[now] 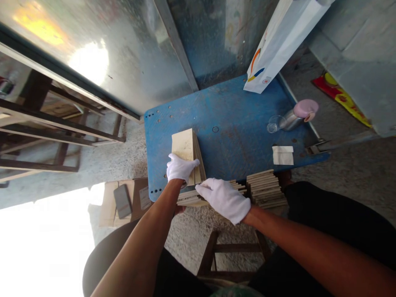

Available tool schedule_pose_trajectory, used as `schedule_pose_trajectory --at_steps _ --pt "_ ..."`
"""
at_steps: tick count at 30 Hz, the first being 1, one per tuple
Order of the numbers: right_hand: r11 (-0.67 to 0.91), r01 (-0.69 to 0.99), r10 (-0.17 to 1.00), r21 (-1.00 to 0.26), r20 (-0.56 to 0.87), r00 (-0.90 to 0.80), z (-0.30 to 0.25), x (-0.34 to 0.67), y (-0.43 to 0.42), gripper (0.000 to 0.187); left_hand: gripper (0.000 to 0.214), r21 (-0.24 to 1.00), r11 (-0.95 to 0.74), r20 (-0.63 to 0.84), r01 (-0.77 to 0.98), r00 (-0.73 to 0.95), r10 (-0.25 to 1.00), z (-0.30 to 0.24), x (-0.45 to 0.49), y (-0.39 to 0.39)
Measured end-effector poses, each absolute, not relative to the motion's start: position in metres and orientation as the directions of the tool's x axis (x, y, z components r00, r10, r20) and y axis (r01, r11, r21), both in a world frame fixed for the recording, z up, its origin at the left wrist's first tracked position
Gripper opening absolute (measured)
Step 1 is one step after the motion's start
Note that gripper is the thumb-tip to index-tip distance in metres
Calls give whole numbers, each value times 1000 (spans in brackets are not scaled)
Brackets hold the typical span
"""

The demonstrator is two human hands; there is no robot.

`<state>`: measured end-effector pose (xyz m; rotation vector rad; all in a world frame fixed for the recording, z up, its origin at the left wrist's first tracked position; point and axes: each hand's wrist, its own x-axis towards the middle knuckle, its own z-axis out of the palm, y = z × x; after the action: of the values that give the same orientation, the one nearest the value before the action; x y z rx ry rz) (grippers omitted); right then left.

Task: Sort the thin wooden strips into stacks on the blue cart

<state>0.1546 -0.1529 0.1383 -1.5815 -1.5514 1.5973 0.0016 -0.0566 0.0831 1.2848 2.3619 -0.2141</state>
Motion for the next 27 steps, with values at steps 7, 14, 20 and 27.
schedule_pose_trajectory --at_steps 7,14,20,27 --pt "-244 459 869 -854 -403 -288 140 156 -152 30 130 54 605 -448 794 -523 726 69 7 -53" --pt "-238 462 866 -854 -403 -298 135 155 -154 30 137 56 632 -437 773 -550 712 58 12 -55" --pt "-235 502 851 -832 -426 -307 136 155 -154 31 134 79 629 -425 774 -544 723 47 11 -54" --pt "-177 520 876 -836 -375 -304 145 162 -147 32 113 241 523 -295 818 -452 842 66 5 -78"
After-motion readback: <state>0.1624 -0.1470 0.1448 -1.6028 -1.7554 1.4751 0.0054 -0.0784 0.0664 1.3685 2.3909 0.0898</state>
